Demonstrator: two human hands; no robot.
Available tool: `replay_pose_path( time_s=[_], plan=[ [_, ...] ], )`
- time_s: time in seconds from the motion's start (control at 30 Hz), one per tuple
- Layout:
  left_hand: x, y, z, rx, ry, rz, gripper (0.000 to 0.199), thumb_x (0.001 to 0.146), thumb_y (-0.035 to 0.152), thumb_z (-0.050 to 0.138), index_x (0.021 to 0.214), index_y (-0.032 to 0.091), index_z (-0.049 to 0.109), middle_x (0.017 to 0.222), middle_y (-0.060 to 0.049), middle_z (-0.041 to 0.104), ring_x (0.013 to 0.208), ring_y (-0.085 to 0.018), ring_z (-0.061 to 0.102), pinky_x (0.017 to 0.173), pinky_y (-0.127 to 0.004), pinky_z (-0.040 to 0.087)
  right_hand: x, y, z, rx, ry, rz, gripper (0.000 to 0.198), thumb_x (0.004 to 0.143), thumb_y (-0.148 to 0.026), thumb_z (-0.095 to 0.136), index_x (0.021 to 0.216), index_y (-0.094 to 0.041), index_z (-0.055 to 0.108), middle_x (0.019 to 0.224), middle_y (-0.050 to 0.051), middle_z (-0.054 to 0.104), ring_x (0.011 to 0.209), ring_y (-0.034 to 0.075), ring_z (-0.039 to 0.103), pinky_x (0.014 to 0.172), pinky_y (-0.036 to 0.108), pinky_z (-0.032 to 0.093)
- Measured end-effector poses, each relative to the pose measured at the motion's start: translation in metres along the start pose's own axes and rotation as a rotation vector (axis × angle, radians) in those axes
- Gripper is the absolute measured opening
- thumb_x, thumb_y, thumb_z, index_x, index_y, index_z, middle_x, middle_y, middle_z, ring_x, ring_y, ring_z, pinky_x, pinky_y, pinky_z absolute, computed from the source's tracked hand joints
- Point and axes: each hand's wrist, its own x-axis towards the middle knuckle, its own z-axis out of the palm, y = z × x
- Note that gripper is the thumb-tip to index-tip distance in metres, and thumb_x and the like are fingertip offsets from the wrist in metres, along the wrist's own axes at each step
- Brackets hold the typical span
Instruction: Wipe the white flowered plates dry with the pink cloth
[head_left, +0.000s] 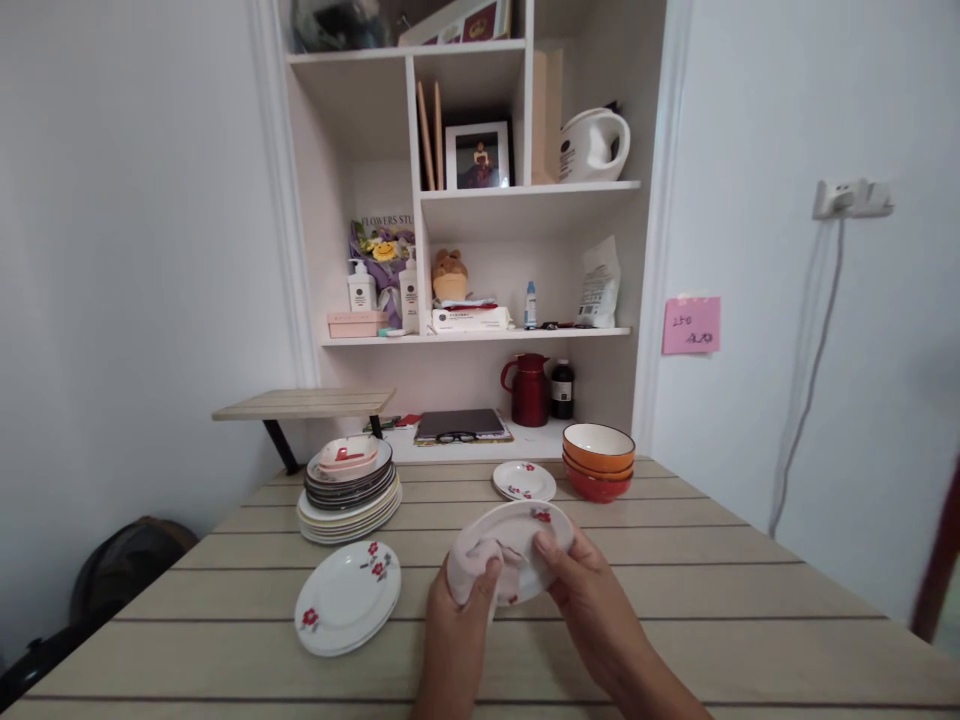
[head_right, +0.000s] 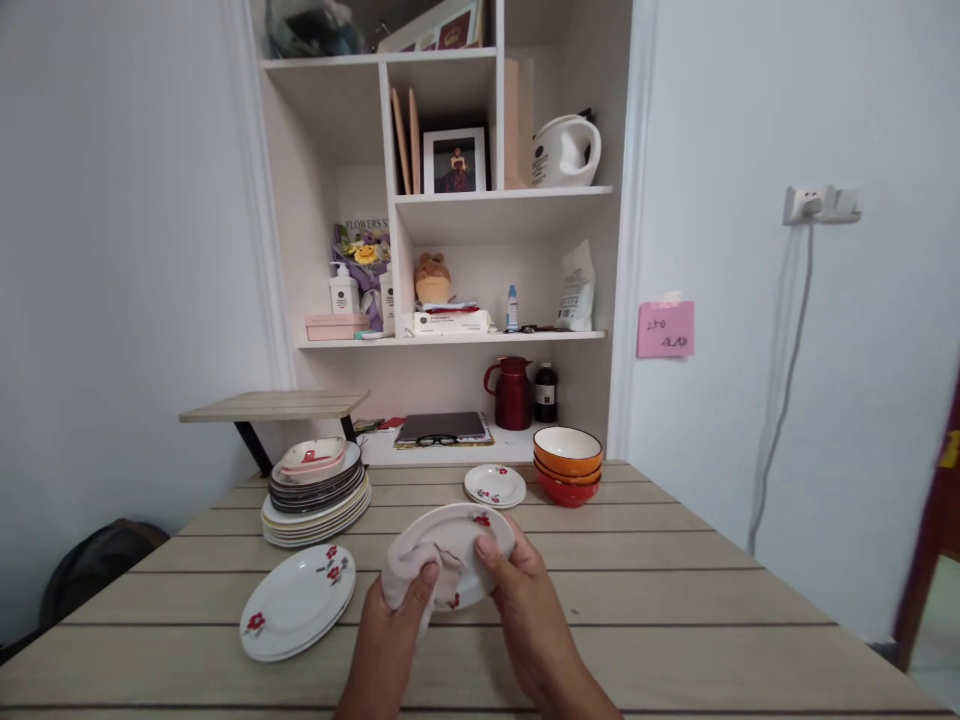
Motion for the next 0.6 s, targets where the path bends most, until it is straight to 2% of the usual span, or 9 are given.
replay_pose_path(
  time_s=[0.07, 0.13, 0.2, 0.27, 0.37, 0.43, 0.5, 0.57, 0.6],
  plan=[
    [0.002, -0.001, -0.003, 0.027, 0.043, 0.025, 0.038, 0.070, 0.042, 0.073, 0.094, 0.012, 0.072, 0.093, -0.013, 0.075, 0.090, -0.028, 0.069, 0.082, -0.036, 0.053, 0.001, 0.001, 0.000, -0.097, -0.018, -0.026, 0.030, 0.083, -0.041, 0.062, 0.104, -0.020, 0.064, 0.090, 0.006, 0.069, 0.078, 0.022, 0.062, 0.070, 0.032, 0.050],
    [0.004, -0.003, -0.006, 0.072, 0.026, 0.124, 0.032, 0.073, 0.037, 0.069, 0.096, 0.014, 0.071, 0.092, -0.012, 0.074, 0.087, -0.027, 0.069, 0.080, -0.037, 0.053, 0.002, 0.002, -0.004, -0.312, 0.027, -0.144, 0.026, 0.082, -0.035, 0.064, 0.104, -0.021, 0.063, 0.090, 0.005, 0.068, 0.081, 0.023, 0.062, 0.074, 0.033, 0.050],
    [0.006, -0.005, -0.010, 0.171, -0.051, 0.340, 0.026, 0.077, 0.026, 0.062, 0.101, 0.018, 0.070, 0.094, -0.009, 0.073, 0.087, -0.026, 0.067, 0.079, -0.037, 0.052, 0.004, 0.004, -0.009, -0.560, 0.079, -0.353, 0.031, 0.080, -0.024, 0.063, 0.110, -0.023, 0.061, 0.102, 0.006, 0.067, 0.092, 0.025, 0.062, 0.082, 0.037, 0.049],
    [0.007, -0.008, -0.013, 0.363, -0.048, 0.617, 0.023, 0.073, 0.013, 0.058, 0.091, 0.021, 0.071, 0.089, -0.007, 0.071, 0.085, -0.025, 0.064, 0.078, -0.038, 0.051, 0.006, 0.004, -0.014, -0.781, 0.070, -0.581, 0.041, 0.079, -0.013, 0.056, 0.118, -0.026, 0.059, 0.118, 0.008, 0.062, 0.107, 0.026, 0.058, 0.091, 0.040, 0.046],
    [0.008, -0.009, -0.018, 0.560, -0.033, 0.855, 0.037, 0.066, 0.002, 0.051, 0.093, 0.022, 0.068, 0.089, -0.006, 0.069, 0.082, -0.025, 0.062, 0.073, -0.038, 0.050, 0.005, 0.003, -0.017, -1.044, -0.009, -0.793, 0.046, 0.078, -0.004, 0.048, 0.114, -0.029, 0.064, 0.119, 0.007, 0.062, 0.110, 0.025, 0.056, 0.093, 0.040, 0.044],
    [0.007, -0.009, -0.019, 0.611, -0.031, 0.933, 0.043, 0.065, 0.000, 0.048, 0.096, 0.022, 0.067, 0.089, -0.006, 0.069, 0.081, -0.024, 0.061, 0.071, -0.037, 0.049, 0.003, 0.002, -0.015, -1.123, -0.045, -0.845, 0.038, 0.081, -0.004, 0.047, 0.104, -0.028, 0.067, 0.111, 0.007, 0.065, 0.102, 0.025, 0.059, 0.088, 0.039, 0.044],
    [0.007, -0.007, -0.019, 0.596, -0.018, 0.957, 0.040, 0.066, 0.001, 0.050, 0.096, 0.022, 0.067, 0.088, -0.005, 0.068, 0.079, -0.024, 0.061, 0.070, -0.036, 0.049, 0.001, 0.000, -0.013, -1.094, -0.086, -0.837, 0.030, 0.084, -0.007, 0.047, 0.095, -0.025, 0.067, 0.101, 0.006, 0.067, 0.094, 0.023, 0.060, 0.083, 0.037, 0.044],
    [0.007, -0.006, -0.018, 0.516, 0.019, 0.904, 0.031, 0.068, 0.005, 0.056, 0.091, 0.021, 0.068, 0.084, -0.005, 0.068, 0.079, -0.024, 0.061, 0.070, -0.035, 0.048, -0.001, 0.000, -0.012, -0.975, -0.138, -0.749, 0.022, 0.086, -0.010, 0.048, 0.089, -0.023, 0.065, 0.090, 0.005, 0.067, 0.085, 0.021, 0.060, 0.077, 0.033, 0.044],
    [0.007, -0.005, -0.016, 0.454, 0.035, 0.834, 0.026, 0.068, 0.008, 0.059, 0.089, 0.021, 0.068, 0.083, -0.005, 0.068, 0.078, -0.023, 0.061, 0.070, -0.034, 0.049, -0.001, -0.001, -0.011, -0.899, -0.153, -0.670, 0.018, 0.087, -0.013, 0.049, 0.087, -0.023, 0.064, 0.086, 0.004, 0.066, 0.081, 0.020, 0.059, 0.073, 0.030, 0.044]
  ],
)
